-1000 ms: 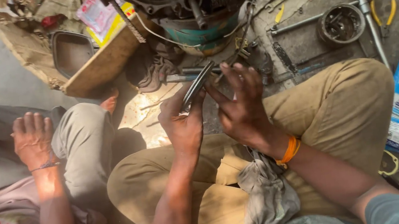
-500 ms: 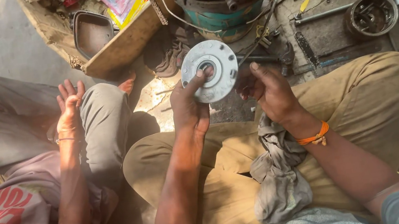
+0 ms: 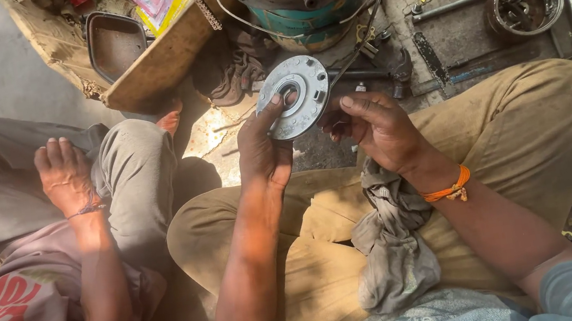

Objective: The recorder is repairing or assembling a motorcycle engine component, involving cleaning and applying sealant.

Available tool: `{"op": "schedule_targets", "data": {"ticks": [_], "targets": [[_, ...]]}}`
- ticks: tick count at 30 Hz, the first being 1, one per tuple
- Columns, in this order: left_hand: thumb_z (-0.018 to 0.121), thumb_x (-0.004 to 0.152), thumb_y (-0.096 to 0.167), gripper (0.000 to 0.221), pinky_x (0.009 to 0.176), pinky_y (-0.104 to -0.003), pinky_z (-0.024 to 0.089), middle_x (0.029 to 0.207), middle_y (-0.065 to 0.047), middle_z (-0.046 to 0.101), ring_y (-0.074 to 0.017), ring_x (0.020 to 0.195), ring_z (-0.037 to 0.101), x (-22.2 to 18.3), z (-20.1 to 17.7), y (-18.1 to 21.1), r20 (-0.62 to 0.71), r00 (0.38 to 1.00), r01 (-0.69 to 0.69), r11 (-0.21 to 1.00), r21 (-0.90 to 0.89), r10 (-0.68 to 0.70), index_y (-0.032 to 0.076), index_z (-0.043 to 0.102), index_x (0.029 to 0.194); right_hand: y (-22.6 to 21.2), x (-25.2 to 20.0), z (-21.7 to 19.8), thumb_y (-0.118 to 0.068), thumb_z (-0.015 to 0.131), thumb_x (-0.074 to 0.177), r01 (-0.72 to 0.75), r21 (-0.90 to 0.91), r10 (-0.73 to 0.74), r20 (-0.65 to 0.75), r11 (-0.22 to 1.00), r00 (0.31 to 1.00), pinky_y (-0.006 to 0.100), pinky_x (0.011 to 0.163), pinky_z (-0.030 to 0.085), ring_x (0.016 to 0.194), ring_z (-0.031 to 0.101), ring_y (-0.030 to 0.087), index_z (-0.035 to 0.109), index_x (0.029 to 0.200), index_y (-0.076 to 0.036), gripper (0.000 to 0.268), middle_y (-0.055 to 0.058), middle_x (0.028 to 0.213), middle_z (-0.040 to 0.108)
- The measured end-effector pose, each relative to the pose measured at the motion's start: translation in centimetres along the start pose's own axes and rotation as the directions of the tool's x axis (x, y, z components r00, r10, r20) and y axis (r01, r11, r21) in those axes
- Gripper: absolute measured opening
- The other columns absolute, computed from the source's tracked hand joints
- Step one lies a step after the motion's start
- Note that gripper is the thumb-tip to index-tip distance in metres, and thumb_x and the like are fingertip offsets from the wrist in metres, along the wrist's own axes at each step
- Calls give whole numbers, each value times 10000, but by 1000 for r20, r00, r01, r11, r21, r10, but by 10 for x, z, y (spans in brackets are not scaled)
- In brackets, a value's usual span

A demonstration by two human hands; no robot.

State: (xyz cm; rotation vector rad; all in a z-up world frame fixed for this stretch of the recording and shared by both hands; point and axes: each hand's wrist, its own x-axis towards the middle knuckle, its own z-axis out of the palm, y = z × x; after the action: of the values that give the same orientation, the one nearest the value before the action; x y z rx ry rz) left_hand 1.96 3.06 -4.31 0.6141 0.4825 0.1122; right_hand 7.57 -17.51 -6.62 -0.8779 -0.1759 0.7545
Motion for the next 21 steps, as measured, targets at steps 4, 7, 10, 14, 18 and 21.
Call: {"op": "schedule_targets", "data": {"ticks": [4, 7, 10, 14, 18, 21], "targets": [[701, 937, 35, 339, 930, -369, 584, 1091, -170, 734, -218, 996, 722, 1, -1, 3, -17, 997, -72, 997, 8, 72, -92, 610, 1238, -24, -5, 3, -340, 599, 1013, -32, -635, -3, -53, 772, 999, 370, 854, 554, 980, 696, 221, 719, 1194, -11, 394, 140, 1123, 726], [715, 928, 26, 329, 908, -362, 588, 1066, -177, 739, -222, 969, 726, 1, -3, 2, -40, 987, -152, 986, 67, 155, -91, 611, 1217, -18, -41, 1, -445, 648, 915, 81, -992, -94, 72, 95, 993, 409, 850, 545, 1015, 686, 294, 678, 1249, -24, 538, 177, 1176, 697], [736, 916, 24, 323, 891, -320, 574, 1063, -153, 743, -191, 957, 719, -6, 12, 0, -68, 930, -335, 912, 236, 360, -74, 625, 1202, 26, -79, -12, -452, 706, 863, 103, -919, 166, 41, -381, 985, 506, 911, 486, 1120, 622, 377, 637, 1273, -70, 565, 196, 1251, 671], [766, 935, 23, 298, 885, -270, 538, 1087, -104, 719, -133, 975, 677, -20, 21, 10, -49, 669, -658, 622, 424, 741, -36, 618, 1187, 34, -97, -21, -242, 672, 871, 229, -901, 25, 237, -367, 971, 481, 985, 474, 1137, 614, 340, 646, 1274, -96, 430, 130, 1159, 695], [787, 965, 37, 276, 913, -241, 536, 1094, -67, 703, -95, 998, 657, -42, 30, 55, -14, 267, -834, 238, 497, 964, 15, 584, 1152, 25, -87, -25, -131, 633, 856, 122, -985, -248, 89, 119, 965, 332, 735, 525, 821, 666, 210, 713, 1154, -59, 317, 97, 937, 746], [786, 946, 58, 271, 859, -232, 537, 1053, -54, 711, -84, 946, 663, -43, 13, 64, -97, 277, -803, 286, 522, 956, 29, 584, 1124, 38, -88, -61, -214, 666, 932, -84, -931, -158, -148, 355, 976, 277, 550, 438, 624, 512, 124, 638, 928, 6, 222, 127, 724, 578]]}}
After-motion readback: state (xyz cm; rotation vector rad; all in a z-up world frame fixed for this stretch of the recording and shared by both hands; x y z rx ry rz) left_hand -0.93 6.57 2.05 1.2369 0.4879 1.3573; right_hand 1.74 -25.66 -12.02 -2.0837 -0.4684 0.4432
